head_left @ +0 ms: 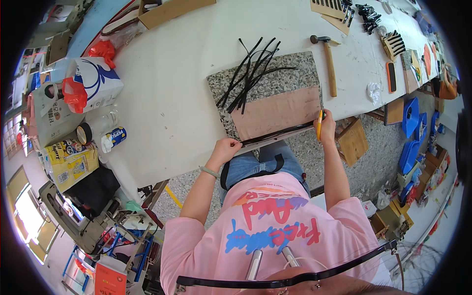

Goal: The person cuts black straps with scissors and places the cut pieces into a pile on the work table.

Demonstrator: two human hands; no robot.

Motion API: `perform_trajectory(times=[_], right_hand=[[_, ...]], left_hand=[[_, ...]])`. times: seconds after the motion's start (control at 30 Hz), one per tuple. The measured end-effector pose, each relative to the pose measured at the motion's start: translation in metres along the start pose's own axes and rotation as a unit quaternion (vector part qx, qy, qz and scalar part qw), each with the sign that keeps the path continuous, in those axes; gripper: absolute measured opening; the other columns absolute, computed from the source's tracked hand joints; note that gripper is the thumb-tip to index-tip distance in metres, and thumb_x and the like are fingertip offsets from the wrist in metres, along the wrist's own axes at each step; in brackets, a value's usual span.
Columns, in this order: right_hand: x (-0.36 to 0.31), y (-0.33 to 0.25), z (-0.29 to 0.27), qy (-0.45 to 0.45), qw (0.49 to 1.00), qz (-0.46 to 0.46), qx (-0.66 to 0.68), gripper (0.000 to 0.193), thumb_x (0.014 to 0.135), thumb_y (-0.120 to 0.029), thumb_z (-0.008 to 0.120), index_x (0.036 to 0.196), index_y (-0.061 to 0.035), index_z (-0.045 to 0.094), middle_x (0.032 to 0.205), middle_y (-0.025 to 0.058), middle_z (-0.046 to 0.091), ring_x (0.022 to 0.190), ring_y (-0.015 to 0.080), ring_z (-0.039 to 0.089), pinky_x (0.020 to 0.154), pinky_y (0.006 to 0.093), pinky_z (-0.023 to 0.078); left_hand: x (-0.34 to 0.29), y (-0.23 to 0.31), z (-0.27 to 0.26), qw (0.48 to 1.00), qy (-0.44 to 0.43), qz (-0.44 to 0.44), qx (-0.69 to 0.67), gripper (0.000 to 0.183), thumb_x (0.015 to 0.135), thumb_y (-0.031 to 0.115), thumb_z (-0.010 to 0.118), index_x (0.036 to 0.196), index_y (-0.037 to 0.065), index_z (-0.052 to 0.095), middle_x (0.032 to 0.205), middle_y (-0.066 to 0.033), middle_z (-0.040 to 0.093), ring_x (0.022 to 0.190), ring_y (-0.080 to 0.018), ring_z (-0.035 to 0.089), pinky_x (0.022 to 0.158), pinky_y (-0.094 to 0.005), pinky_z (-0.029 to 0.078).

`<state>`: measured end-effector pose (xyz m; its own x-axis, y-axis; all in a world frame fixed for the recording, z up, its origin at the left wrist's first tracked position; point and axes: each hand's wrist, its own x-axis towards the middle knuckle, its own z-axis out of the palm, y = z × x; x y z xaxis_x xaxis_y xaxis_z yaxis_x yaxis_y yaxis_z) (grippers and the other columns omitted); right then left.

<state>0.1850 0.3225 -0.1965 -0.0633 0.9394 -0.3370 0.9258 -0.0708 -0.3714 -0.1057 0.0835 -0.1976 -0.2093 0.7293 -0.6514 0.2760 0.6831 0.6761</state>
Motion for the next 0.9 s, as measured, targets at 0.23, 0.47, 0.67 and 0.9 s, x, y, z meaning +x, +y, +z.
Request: perform_trajectory(times=[0.23,0.47,0.67,0.9], right_hand=[[0.020,-0.024,-0.022,0.104,0.977,-0.074,0.172,0.043,0.075,-0.016,0.066,0.113,-0.0033,0.050,0.085,0.0137,0.061,0.076,0.0274,0.064,0.065,0.0336,0.050],[-0.041,-0.119,-0.067,-0.370,0.917,-0.116,0.095,0.055,0.087,-0.047,0.052,0.117,-0.0011,0.048,0.092,0.0142,0.061,0.090,0.0268,0.063,0.073,0.0332,0.049],[-0.065,-0.145,0.001,-0.501,0.839,-0.209,-0.018,0.075,0.084,-0.064,0.039,0.123,-0.0009,0.045,0.098,0.0250,0.061,0.096,0.0394,0.058,0.082,0.0413,0.046],[-0.067,-0.162,0.018,-0.482,0.839,-0.244,-0.070,0.078,0.083,-0.067,0.036,0.124,-0.0017,0.045,0.098,0.0259,0.061,0.096,0.0393,0.059,0.082,0.0430,0.046]], left_hand=[[0.001,0.017,-0.006,0.994,0.044,0.002,-0.099,0.025,0.082,0.024,0.061,0.087,-0.001,0.066,0.069,-0.0117,0.065,0.060,-0.0159,0.059,0.058,-0.0290,0.046],[0.034,0.037,-0.019,0.959,0.090,-0.008,-0.268,0.023,0.090,0.021,0.056,0.091,-0.001,0.063,0.067,0.0040,0.053,0.058,-0.0036,0.043,0.053,-0.0194,0.036],[0.030,0.048,-0.021,0.950,0.089,0.010,-0.298,0.024,0.092,0.022,0.054,0.084,0.001,0.061,0.067,0.0037,0.053,0.055,-0.0035,0.040,0.051,-0.0193,0.034],[0.028,0.045,-0.025,0.954,0.057,-0.024,-0.293,0.025,0.090,0.021,0.054,0.088,-0.003,0.062,0.070,-0.0013,0.059,0.063,-0.0078,0.050,0.060,-0.0229,0.041]])
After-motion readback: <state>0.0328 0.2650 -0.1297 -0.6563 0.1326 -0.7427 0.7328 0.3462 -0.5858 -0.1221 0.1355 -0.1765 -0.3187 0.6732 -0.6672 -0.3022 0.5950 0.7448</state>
